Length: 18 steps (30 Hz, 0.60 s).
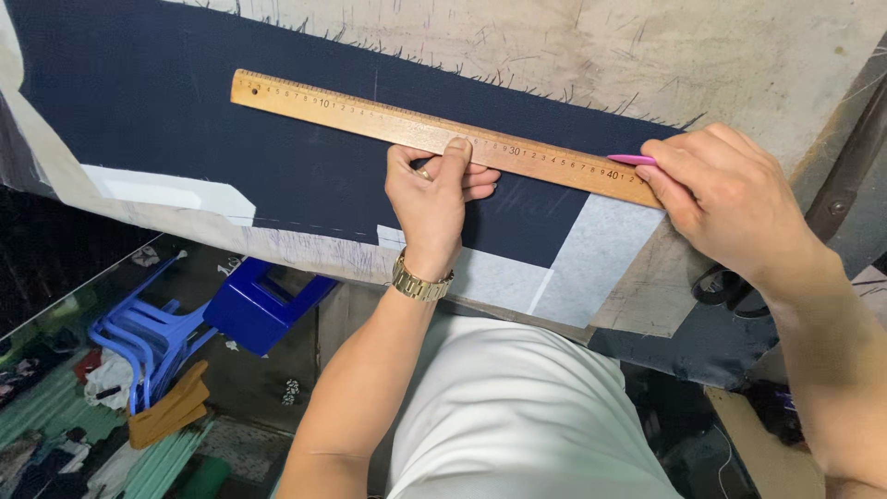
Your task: The person marks lines on a piece of dark fabric using a ruler and chalk, then irons the material on a work table.
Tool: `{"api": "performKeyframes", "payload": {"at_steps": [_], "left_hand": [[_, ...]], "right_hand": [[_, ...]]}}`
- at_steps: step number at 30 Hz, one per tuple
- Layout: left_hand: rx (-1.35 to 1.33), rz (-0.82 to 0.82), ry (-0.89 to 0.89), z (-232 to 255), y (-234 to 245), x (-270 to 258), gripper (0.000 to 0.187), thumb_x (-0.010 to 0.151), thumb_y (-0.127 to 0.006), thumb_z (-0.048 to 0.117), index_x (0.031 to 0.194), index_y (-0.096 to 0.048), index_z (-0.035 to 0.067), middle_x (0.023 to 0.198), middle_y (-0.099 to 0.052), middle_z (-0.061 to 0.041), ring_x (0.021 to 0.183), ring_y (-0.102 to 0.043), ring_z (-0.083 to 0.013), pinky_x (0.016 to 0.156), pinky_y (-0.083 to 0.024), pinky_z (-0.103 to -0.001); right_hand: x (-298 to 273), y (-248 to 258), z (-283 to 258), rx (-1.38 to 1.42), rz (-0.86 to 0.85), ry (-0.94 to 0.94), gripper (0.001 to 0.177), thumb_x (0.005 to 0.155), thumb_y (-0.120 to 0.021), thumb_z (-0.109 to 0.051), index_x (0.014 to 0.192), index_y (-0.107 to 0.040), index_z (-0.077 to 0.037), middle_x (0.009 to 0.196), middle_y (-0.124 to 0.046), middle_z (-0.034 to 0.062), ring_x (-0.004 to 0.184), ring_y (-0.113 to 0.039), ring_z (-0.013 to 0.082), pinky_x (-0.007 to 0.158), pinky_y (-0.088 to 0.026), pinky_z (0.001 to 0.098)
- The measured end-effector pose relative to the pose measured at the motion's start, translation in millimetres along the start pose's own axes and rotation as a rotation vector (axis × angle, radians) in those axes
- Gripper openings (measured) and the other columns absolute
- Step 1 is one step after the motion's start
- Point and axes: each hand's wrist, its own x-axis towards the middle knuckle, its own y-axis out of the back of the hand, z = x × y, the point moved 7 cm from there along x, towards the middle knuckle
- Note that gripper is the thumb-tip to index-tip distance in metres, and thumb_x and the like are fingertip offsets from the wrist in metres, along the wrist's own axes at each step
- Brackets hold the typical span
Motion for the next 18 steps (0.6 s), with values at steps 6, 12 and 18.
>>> {"api": "performKeyframes", "payload": {"at_steps": [6, 12, 18], "left_hand": [[-0.031, -0.023, -0.005, -6, -1, 2, 0.036, 0.090, -0.068, 0.010, 0.103, -0.035, 0.011, 0.066, -0.066, -0.027, 0.054, -0.073, -0.0325, 0.047, -0.064, -0.040], [0.029, 0.000, -0.019, 3, 0, -2, 0.032, 0.092, -0.067, 0.012, 0.102, -0.037, 0.009, 0.066, -0.066, -0.025, 0.058, -0.075, -0.0334, 0.051, -0.065, -0.040], [0.024, 0.015, -0.049, 5, 5, 6, 0.031, 0.092, -0.067, 0.010, 0.105, -0.040, 0.009, 0.069, -0.067, -0.024, 0.056, -0.074, -0.0310, 0.048, -0.064, -0.038]], "right_hand": [[2, 7, -2, 0.028, 0.035, 0.022, 0.012, 0.110, -0.067, -0.009, 0.117, -0.073, -0.001, 0.105, -0.071, 0.0118, 0.093, -0.063, 0.0307, 0.086, -0.051, 0.0406], [0, 1, 3, 0.052, 0.011, 0.013, 0.013, 0.111, -0.061, -0.011, 0.117, -0.070, -0.005, 0.106, -0.070, 0.0079, 0.091, -0.059, 0.0283, 0.086, -0.050, 0.0390], [-1, 0, 4, 0.034, 0.025, 0.036, 0.013, 0.110, -0.063, -0.014, 0.117, -0.069, -0.005, 0.105, -0.069, 0.0079, 0.090, -0.058, 0.0289, 0.085, -0.051, 0.0406]]}}
